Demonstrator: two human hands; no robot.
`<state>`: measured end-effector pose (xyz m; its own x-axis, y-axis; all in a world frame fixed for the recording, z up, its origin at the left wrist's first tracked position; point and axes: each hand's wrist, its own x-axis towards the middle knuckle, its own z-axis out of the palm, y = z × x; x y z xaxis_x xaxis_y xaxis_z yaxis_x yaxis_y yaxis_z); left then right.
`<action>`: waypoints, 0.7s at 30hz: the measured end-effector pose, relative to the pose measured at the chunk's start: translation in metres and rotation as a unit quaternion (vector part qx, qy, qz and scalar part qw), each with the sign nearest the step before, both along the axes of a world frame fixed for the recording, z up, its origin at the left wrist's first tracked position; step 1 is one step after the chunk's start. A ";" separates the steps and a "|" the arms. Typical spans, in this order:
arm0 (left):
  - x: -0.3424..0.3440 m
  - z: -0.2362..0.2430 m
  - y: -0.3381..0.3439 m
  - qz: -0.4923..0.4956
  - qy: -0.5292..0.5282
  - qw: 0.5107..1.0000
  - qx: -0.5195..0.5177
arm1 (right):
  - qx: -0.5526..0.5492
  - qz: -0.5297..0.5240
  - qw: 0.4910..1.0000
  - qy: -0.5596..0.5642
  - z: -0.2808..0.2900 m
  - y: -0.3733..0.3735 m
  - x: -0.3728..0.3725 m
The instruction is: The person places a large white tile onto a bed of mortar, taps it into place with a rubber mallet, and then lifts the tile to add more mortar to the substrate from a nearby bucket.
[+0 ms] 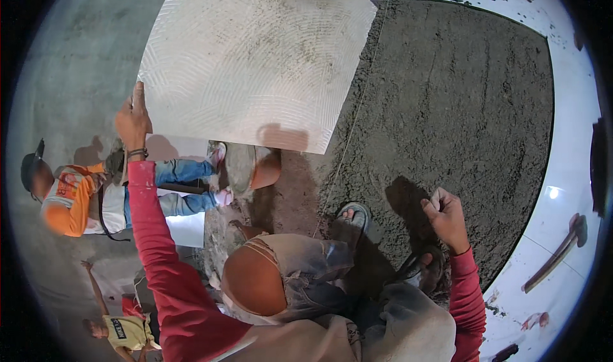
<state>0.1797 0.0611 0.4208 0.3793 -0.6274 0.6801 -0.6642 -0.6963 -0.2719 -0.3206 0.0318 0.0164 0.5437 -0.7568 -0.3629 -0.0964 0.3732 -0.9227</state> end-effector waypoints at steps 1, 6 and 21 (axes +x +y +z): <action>0.000 0.003 0.001 0.002 0.000 1.000 0.007 | -0.011 0.002 1.000 -0.009 0.000 -0.001 -0.002; 0.006 0.003 0.007 0.032 0.008 0.999 0.003 | -0.034 -0.013 0.999 0.006 0.002 -0.007 -0.001; 0.033 -0.006 0.024 -0.046 0.025 0.998 -0.043 | 0.007 0.007 1.000 0.016 0.008 -0.003 0.015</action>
<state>0.2126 0.0855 0.4147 0.3566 -0.6014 0.7150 -0.7380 -0.6506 -0.1792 -0.3056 0.0288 0.0246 0.5418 -0.7439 -0.3911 -0.1304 0.3853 -0.9135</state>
